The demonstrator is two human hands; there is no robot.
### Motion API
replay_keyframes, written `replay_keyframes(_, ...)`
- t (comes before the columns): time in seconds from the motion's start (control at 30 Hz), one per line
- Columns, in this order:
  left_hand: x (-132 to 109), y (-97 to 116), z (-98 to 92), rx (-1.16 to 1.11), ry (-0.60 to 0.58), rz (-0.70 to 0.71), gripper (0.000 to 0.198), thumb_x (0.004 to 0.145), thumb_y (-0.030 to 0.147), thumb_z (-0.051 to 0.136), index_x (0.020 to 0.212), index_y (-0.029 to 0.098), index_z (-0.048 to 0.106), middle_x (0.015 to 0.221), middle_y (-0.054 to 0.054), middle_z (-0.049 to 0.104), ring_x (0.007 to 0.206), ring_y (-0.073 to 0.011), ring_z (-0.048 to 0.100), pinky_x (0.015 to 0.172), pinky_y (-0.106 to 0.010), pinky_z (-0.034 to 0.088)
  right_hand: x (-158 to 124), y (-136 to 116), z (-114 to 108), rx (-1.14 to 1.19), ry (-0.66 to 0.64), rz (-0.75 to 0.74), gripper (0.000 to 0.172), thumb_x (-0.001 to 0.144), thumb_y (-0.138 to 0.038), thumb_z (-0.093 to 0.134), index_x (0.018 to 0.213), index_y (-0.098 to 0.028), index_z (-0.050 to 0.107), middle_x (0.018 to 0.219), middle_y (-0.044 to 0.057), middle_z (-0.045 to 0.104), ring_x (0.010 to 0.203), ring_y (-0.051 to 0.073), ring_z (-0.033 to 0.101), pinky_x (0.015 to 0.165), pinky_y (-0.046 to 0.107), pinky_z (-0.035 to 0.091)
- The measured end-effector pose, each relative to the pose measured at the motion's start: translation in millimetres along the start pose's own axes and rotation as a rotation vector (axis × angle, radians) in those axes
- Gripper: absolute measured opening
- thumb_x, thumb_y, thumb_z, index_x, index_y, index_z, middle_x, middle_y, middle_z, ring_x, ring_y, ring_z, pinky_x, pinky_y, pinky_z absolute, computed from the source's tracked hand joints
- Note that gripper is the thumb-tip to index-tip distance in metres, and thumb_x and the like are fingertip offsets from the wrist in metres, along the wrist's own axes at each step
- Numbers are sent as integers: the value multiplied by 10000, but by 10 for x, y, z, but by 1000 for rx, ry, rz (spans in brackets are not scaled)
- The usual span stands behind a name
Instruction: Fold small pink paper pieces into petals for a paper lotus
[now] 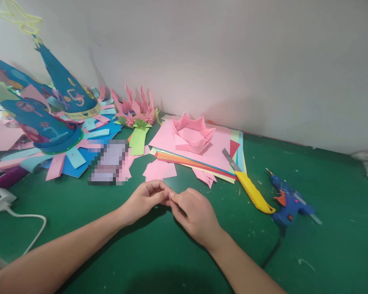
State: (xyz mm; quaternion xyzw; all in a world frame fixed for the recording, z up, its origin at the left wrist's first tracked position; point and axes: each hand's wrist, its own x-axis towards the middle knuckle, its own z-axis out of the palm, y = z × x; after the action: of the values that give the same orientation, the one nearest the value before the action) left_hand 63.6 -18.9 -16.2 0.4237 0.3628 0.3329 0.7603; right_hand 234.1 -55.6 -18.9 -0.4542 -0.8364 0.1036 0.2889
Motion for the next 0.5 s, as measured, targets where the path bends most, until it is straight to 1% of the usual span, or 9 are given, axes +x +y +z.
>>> replay_keyframes(0.1, -8, -12, 3, 42, 7, 32, 319, 677, 378, 739, 715, 92, 604, 726, -23, 655, 652, -82, 611, 677, -207, 520, -4, 1, 8, 12, -3, -40, 191, 925, -212, 427, 783, -180, 550, 628, 7, 564, 599, 140, 466, 579, 264, 340)
replay_keyframes(0.23, -2, -48, 15, 52, 38, 55, 266, 716, 349, 704, 717, 106, 595, 735, -18, 659, 665, -86, 613, 673, -207, 520, 7, 12, 10, -27, -23, -97, 229, 940, -210, 395, 772, -174, 546, 623, 14, 544, 606, 146, 451, 587, 266, 344)
replay_keyframes(0.33, 9, -52, 12, 14, 55, 15, 269, 711, 349, 706, 710, 107, 587, 730, -17, 664, 642, -80, 606, 688, -218, 522, 11, 21, 4, -61, -20, -111, 233, 942, -205, 392, 771, -172, 548, 617, 14, 535, 600, 146, 442, 577, 265, 336)
replay_keyframes(0.5, 11, 8, -12, -20, 15, -94, 338, 665, 397, 740, 723, 93, 604, 723, -27, 666, 642, -88, 623, 690, -219, 519, -4, 25, -5, -101, -3, -132, 225, 941, -202, 400, 785, -169, 560, 601, 12, 525, 582, 147, 426, 558, 266, 324)
